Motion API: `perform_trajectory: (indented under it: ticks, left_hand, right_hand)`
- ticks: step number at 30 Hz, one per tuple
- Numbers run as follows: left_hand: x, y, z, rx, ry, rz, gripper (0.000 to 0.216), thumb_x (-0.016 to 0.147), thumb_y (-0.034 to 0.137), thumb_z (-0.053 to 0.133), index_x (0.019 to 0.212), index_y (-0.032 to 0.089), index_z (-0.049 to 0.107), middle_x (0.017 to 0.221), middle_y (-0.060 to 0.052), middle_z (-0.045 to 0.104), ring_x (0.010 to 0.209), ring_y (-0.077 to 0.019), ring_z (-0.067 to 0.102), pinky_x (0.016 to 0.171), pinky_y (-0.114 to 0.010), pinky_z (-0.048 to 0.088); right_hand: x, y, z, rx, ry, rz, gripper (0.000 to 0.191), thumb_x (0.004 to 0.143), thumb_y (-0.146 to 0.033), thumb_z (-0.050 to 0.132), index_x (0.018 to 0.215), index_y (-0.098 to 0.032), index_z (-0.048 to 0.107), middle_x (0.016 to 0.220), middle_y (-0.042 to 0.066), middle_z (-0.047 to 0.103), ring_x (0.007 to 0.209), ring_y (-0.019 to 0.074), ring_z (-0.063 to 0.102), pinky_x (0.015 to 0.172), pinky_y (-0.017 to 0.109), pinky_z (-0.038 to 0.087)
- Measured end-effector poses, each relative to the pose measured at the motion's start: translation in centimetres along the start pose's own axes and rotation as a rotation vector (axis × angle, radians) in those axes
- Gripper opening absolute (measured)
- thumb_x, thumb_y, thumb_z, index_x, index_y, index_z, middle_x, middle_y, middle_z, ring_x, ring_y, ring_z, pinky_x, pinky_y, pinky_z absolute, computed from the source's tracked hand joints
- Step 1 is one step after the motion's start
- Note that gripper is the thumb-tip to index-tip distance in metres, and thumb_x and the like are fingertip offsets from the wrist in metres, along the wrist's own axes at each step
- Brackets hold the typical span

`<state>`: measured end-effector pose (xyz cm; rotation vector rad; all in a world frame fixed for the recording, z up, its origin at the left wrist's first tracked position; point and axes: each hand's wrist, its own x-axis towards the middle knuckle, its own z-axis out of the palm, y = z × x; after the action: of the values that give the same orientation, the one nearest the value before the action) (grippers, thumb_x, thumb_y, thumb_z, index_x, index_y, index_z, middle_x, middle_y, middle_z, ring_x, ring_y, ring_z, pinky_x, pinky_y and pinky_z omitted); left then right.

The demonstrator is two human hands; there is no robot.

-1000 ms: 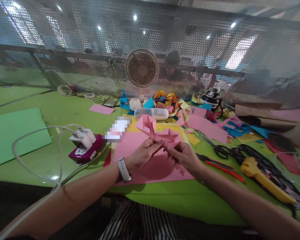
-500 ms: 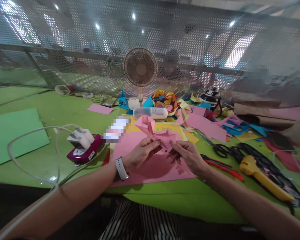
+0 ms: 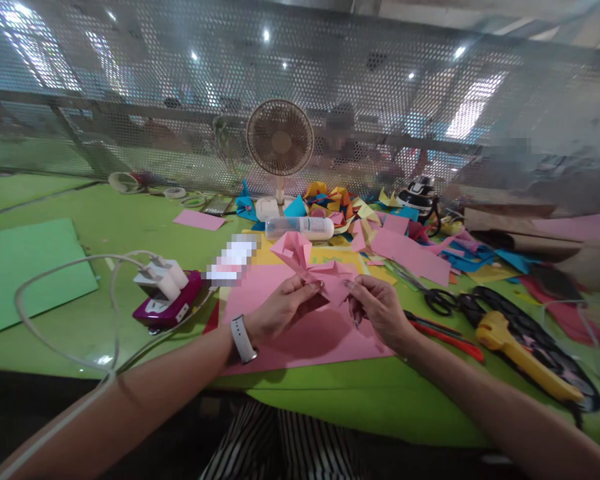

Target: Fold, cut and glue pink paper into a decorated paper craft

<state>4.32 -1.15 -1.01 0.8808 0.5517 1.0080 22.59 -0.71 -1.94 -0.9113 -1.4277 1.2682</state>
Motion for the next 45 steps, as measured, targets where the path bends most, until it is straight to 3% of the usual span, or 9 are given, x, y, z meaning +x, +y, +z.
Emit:
perform_trajectory:
  ticks: [4, 8, 13, 16, 19, 25, 29, 32, 45]
  left_hand:
    - [0.0, 0.1, -0.1, -0.013, 0.028, -0.003, 0.011, 0.076, 0.023, 0.067, 0.078, 0.013, 0.063, 0.079, -0.003, 0.065, 0.075, -0.0135, 0.061, 0.082, -0.034, 0.047]
    - [-0.4, 0.6, -0.2, 0.21, -0.009, -0.063, 0.025, 0.078, 0.034, 0.064, 0.091, 0.013, 0.067, 0.089, -0.01, 0.068, 0.079, -0.0199, 0.063, 0.068, -0.033, 0.05]
    - [-0.6, 0.7, -0.1, 0.476, 0.014, -0.146, 0.029, 0.074, 0.039, 0.066, 0.073, 0.011, 0.07, 0.072, -0.011, 0.069, 0.06, -0.0151, 0.06, 0.052, -0.023, 0.041]
    - [-0.4, 0.5, -0.3, 0.428, 0.01, -0.116, 0.03, 0.078, 0.038, 0.06, 0.067, 0.011, 0.068, 0.063, -0.007, 0.066, 0.054, -0.0119, 0.055, 0.052, -0.023, 0.038]
    - [-0.3, 0.2, -0.7, 0.367, -0.015, -0.153, 0.033, 0.08, 0.036, 0.054, 0.06, 0.012, 0.063, 0.056, -0.005, 0.061, 0.05, -0.0111, 0.051, 0.051, -0.024, 0.035]
    - [-0.3, 0.1, -0.6, 0.277, -0.073, -0.245, 0.033, 0.08, 0.037, 0.053, 0.06, 0.012, 0.061, 0.057, -0.004, 0.059, 0.051, -0.0108, 0.05, 0.052, -0.024, 0.035]
    - [-0.2, 0.0, 0.1, 0.131, -0.042, -0.139, 0.03, 0.083, 0.039, 0.052, 0.066, 0.014, 0.058, 0.058, 0.0, 0.056, 0.05, -0.0089, 0.048, 0.052, -0.023, 0.034]
    - [-0.1, -0.2, 0.5, 0.09, -0.05, -0.079, 0.032, 0.087, 0.04, 0.048, 0.069, 0.015, 0.057, 0.059, 0.0, 0.055, 0.052, -0.0089, 0.048, 0.054, -0.022, 0.035]
    - [0.0, -0.9, 0.7, 0.006, -0.062, -0.103, 0.034, 0.085, 0.043, 0.051, 0.071, 0.013, 0.058, 0.061, -0.001, 0.057, 0.054, -0.0097, 0.05, 0.058, -0.023, 0.038]
  right_hand:
    - [-0.1, -0.3, -0.1, -0.059, -0.03, -0.013, 0.033, 0.082, -0.04, 0.057, 0.06, -0.017, 0.049, 0.041, -0.005, 0.05, 0.032, 0.0054, 0.042, 0.033, 0.016, 0.034]
    - [-0.1, -0.4, -0.3, -0.081, -0.092, -0.001, 0.034, 0.082, -0.041, 0.057, 0.059, -0.017, 0.048, 0.04, -0.005, 0.049, 0.031, 0.005, 0.04, 0.032, 0.016, 0.034]
    - [0.1, -0.4, -0.2, -0.068, -0.094, 0.019, 0.035, 0.08, -0.042, 0.059, 0.058, -0.017, 0.048, 0.04, -0.006, 0.05, 0.03, 0.0051, 0.041, 0.031, 0.016, 0.034]
    - [0.2, -0.2, -0.2, -0.051, -0.059, 0.025, 0.035, 0.079, -0.042, 0.059, 0.057, -0.017, 0.048, 0.04, -0.006, 0.051, 0.031, 0.0047, 0.041, 0.032, 0.015, 0.034]
    - [0.4, -0.2, -0.4, -0.036, -0.11, 0.05, 0.036, 0.078, -0.043, 0.059, 0.056, -0.017, 0.049, 0.038, -0.006, 0.049, 0.028, 0.0049, 0.04, 0.029, 0.015, 0.032]
    - [0.8, -0.3, -0.9, 0.05, -0.132, 0.086, 0.035, 0.078, -0.04, 0.06, 0.055, -0.017, 0.048, 0.039, -0.005, 0.049, 0.028, 0.0044, 0.038, 0.029, 0.015, 0.029]
    - [0.4, -0.7, -0.3, 0.031, -0.123, -0.011, 0.024, 0.082, -0.038, 0.055, 0.077, -0.015, 0.059, 0.063, 0.001, 0.063, 0.045, 0.0078, 0.054, 0.041, 0.018, 0.039]
    - [0.0, -0.9, 0.3, -0.05, -0.117, -0.079, 0.023, 0.08, -0.034, 0.056, 0.091, -0.015, 0.06, 0.073, 0.002, 0.064, 0.052, 0.009, 0.057, 0.046, 0.02, 0.044]
    - [0.0, -0.4, 0.6, -0.15, -0.063, -0.139, 0.023, 0.084, -0.038, 0.052, 0.081, -0.016, 0.058, 0.068, 0.0, 0.062, 0.044, 0.0072, 0.055, 0.043, 0.02, 0.047]
